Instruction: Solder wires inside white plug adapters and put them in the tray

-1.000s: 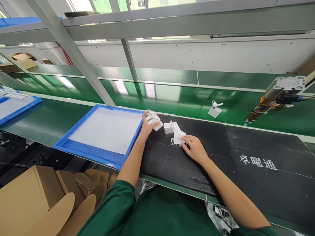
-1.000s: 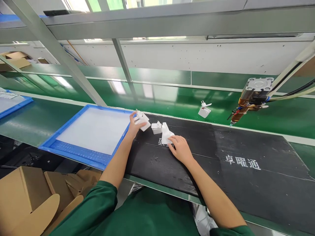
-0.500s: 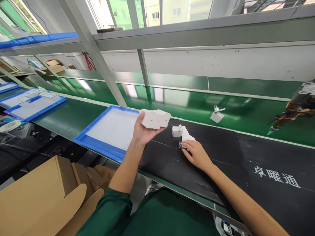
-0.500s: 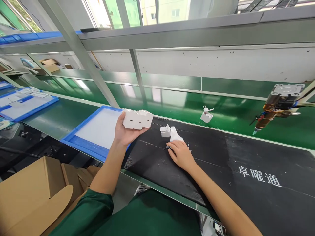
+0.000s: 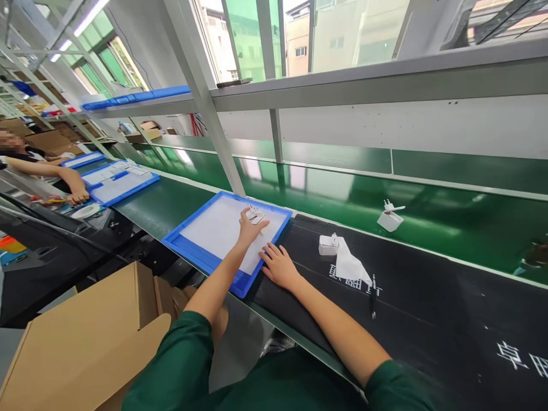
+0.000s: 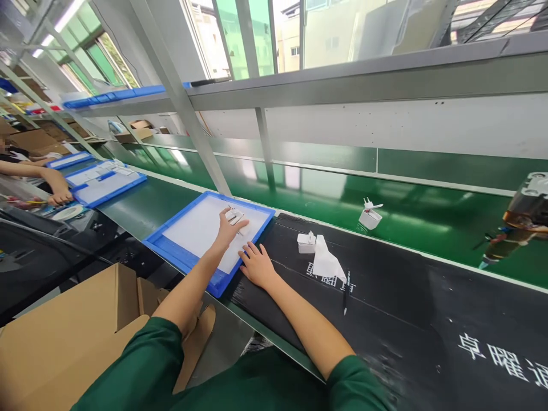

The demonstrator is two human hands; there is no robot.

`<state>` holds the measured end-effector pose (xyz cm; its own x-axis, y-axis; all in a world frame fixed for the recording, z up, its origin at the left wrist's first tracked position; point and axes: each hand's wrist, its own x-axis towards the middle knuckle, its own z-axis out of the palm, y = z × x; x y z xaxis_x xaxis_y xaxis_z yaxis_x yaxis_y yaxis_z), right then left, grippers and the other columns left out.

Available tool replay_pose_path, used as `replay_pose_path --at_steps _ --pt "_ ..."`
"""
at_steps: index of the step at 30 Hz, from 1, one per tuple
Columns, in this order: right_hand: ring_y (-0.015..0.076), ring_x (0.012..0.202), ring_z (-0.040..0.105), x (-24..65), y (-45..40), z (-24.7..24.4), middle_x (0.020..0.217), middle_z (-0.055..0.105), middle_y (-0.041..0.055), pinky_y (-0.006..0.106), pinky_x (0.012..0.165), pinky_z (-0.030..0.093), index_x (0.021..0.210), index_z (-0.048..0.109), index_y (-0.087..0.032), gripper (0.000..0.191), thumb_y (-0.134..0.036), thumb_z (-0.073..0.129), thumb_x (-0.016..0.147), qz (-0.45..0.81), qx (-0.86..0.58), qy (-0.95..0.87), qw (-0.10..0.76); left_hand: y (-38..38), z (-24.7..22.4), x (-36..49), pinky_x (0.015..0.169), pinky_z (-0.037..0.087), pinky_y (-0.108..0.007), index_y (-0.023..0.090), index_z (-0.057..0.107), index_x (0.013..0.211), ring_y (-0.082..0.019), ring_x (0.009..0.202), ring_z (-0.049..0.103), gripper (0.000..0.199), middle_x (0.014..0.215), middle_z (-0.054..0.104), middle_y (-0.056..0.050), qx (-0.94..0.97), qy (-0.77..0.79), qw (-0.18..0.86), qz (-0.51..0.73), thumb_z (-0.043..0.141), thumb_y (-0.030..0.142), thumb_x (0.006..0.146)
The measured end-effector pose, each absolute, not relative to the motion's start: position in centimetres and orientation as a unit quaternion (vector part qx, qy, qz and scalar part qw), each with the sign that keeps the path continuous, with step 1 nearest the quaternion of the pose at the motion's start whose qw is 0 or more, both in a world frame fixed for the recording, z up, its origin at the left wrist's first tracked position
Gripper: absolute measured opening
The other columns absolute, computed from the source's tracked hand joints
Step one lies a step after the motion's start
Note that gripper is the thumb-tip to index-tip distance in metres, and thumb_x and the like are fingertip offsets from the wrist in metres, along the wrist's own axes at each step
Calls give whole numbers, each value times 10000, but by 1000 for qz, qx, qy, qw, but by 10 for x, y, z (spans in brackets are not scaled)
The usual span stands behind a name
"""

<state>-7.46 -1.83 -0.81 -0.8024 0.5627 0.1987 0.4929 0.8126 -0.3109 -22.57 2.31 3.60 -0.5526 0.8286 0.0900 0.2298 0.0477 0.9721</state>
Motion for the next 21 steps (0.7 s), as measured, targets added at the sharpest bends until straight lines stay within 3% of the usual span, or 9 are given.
replay_pose_path --at_steps 4,11,17,21 --pt "302 1427 375 -72 -17 -14 1452 517 140 533 1132 362 1361 530 -188 427 -319 514 955 121 -278 -941 151 61 23 -246 1073 375 -473 217 374 1291 -312 1303 425 843 1247 460 -134 435 733 186 489 843 277 592" --pt "315 1419 385 -74 -15 -18 1472 503 119 528 1119 381 1368 523 -203 437 -352 495 957 129 -273 -941 152 120 16 -275 1091 332 -540 228 380 1303 -377 1351 356 823 1296 419 -162 405 776 83 477 814 223 604" --pt "334 1420 379 -74 -17 -14 1436 537 119 571 1118 371 1303 565 -213 373 -311 505 948 147 -276 -940 136 116 5 -300 1119 337 -475 204 327 1392 -353 1379 363 943 1413 319 -198 422 768 94 472 834 282 600" --pt "336 1430 361 -74 -17 -14 1443 528 121 587 1115 370 1300 564 -218 364 -296 502 949 157 -276 -939 130 109 5 -308 1128 328 -470 181 251 1456 -379 1396 348 1109 1516 190 -246 434 773 144 439 870 205 536"
